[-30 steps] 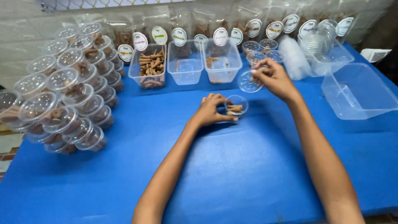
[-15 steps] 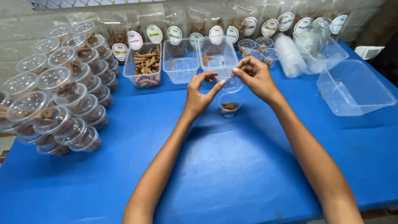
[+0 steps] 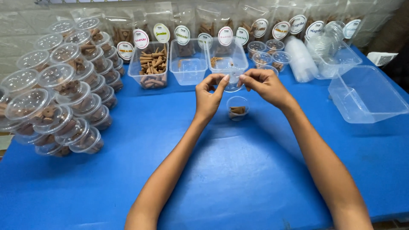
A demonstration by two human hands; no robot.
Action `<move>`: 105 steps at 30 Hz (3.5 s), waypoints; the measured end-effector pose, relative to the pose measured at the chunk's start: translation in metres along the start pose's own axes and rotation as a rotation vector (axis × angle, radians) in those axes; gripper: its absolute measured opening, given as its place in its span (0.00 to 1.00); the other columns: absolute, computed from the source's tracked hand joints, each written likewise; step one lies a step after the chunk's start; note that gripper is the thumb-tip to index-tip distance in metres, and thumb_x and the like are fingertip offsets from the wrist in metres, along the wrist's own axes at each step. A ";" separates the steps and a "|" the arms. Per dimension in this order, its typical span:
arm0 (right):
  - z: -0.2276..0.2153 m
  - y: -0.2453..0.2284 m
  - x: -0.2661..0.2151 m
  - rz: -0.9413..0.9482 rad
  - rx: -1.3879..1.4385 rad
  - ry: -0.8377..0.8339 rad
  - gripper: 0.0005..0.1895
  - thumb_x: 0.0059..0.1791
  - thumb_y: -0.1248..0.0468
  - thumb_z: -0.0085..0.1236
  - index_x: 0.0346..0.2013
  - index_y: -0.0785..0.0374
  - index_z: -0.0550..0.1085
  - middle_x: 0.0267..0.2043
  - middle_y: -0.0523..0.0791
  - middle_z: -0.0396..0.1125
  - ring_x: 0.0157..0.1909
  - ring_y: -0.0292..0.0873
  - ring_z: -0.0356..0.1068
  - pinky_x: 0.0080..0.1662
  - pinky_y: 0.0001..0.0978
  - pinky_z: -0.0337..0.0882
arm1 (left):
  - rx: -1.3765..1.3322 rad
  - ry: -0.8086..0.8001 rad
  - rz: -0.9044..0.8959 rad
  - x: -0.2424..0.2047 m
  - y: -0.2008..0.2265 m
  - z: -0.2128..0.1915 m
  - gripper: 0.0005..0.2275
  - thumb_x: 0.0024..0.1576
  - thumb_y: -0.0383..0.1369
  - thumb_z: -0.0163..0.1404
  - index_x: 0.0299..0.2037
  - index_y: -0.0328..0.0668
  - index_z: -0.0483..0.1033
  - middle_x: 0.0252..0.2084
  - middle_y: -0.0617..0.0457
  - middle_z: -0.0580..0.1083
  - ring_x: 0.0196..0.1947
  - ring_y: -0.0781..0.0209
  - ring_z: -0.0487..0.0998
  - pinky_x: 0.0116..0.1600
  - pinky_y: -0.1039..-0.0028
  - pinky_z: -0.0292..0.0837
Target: Filling small plastic cups with incense sticks and sealing them with lids.
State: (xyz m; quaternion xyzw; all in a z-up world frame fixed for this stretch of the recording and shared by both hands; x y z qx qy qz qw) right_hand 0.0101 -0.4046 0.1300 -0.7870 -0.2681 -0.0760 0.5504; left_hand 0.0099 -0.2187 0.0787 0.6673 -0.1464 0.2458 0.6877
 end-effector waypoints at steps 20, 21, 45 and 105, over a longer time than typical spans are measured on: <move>0.000 -0.005 0.001 -0.094 -0.160 0.050 0.13 0.60 0.60 0.56 0.34 0.57 0.82 0.22 0.42 0.70 0.25 0.31 0.60 0.32 0.23 0.63 | 0.083 -0.140 0.136 -0.002 -0.002 0.010 0.04 0.58 0.37 0.59 0.36 0.52 0.82 0.24 0.61 0.76 0.31 0.71 0.76 0.38 0.79 0.67; 0.000 -0.005 0.001 -0.093 -0.185 0.066 0.14 0.61 0.59 0.55 0.33 0.56 0.82 0.22 0.41 0.70 0.25 0.32 0.61 0.31 0.24 0.63 | 0.082 -0.141 0.132 -0.002 0.000 0.009 0.04 0.58 0.38 0.59 0.36 0.51 0.82 0.24 0.61 0.76 0.31 0.71 0.76 0.38 0.79 0.67; -0.002 0.007 0.002 -0.181 -0.290 0.157 0.14 0.60 0.60 0.57 0.31 0.58 0.79 0.22 0.43 0.71 0.28 0.38 0.71 0.40 0.30 0.70 | 0.020 -0.272 -0.078 0.001 0.014 0.011 0.04 0.54 0.35 0.59 0.33 0.46 0.82 0.23 0.57 0.77 0.32 0.70 0.77 0.36 0.80 0.68; 0.011 -0.002 0.000 -0.125 -0.019 0.075 0.13 0.60 0.65 0.54 0.32 0.62 0.77 0.25 0.44 0.71 0.32 0.34 0.69 0.41 0.29 0.73 | 0.110 -0.260 0.020 0.009 0.015 0.001 0.08 0.58 0.40 0.57 0.32 0.47 0.81 0.22 0.58 0.77 0.26 0.72 0.73 0.34 0.80 0.67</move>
Point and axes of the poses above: each hand's wrist, its own x-axis towards the middle knuckle, its own z-axis out of the palm, y = z × x, the point moved 2 cm from there along x, towards the middle knuckle
